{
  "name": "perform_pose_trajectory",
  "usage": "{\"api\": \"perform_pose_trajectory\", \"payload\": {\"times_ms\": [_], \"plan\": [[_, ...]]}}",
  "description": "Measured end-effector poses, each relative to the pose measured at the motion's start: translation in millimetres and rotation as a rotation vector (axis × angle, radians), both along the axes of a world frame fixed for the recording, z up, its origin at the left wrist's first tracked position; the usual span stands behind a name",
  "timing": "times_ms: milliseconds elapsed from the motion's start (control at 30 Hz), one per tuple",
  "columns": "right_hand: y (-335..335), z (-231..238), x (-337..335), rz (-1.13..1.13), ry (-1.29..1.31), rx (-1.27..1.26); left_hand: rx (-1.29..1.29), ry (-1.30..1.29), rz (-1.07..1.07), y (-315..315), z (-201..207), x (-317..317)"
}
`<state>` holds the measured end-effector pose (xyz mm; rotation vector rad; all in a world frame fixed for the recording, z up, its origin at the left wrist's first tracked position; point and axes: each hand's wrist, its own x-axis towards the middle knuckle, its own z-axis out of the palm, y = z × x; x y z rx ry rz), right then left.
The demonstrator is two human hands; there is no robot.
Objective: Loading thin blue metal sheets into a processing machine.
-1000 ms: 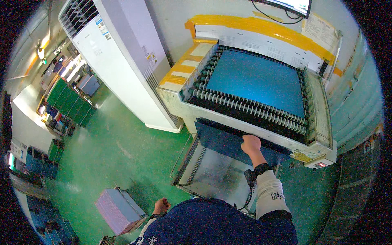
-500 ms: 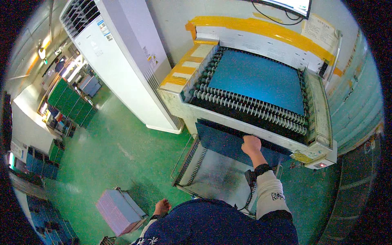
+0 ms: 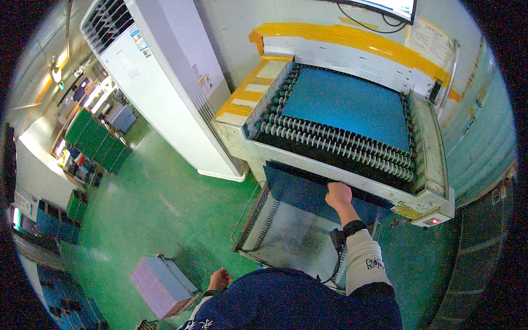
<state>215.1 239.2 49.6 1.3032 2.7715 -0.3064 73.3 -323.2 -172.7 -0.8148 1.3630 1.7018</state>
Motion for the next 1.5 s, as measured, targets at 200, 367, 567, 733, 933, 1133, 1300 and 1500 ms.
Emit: {"api": "perform_pose_trajectory", "payload": {"times_ms": [200, 367, 567, 733, 933, 1133, 1300, 1500], "plan": [[3, -1, 0, -0.003, -0.035, -0.034, 0.02, 0.0, -0.057, -1, -3, -1], [2, 0, 0, 0.012, -0.028, -0.016, 0.056, -0.012, -0.057, -10, -17, -3], [2, -4, 1, 0.007, -0.019, 0.029, 0.052, 0.027, -0.079, -6, -14, -1], [4, -5, 1, -0.003, -0.035, 0.001, -0.001, -0.018, -0.048, 0, -9, -2], [3, -5, -1, -0.009, -0.017, -0.021, 0.055, -0.016, -0.02, -6, -16, 0], [0, -3, 1, -0.001, -0.011, 0.023, 0.026, 0.026, -0.061, -6, -18, 3], [1, -1, 0, -0.002, -0.026, -0.014, -0.02, 0.196, -0.248, -10, -17, 4], [3, -3, 0, 0.005, -0.023, -0.003, -0.058, 0.228, -0.316, -8, -11, 2]]}}
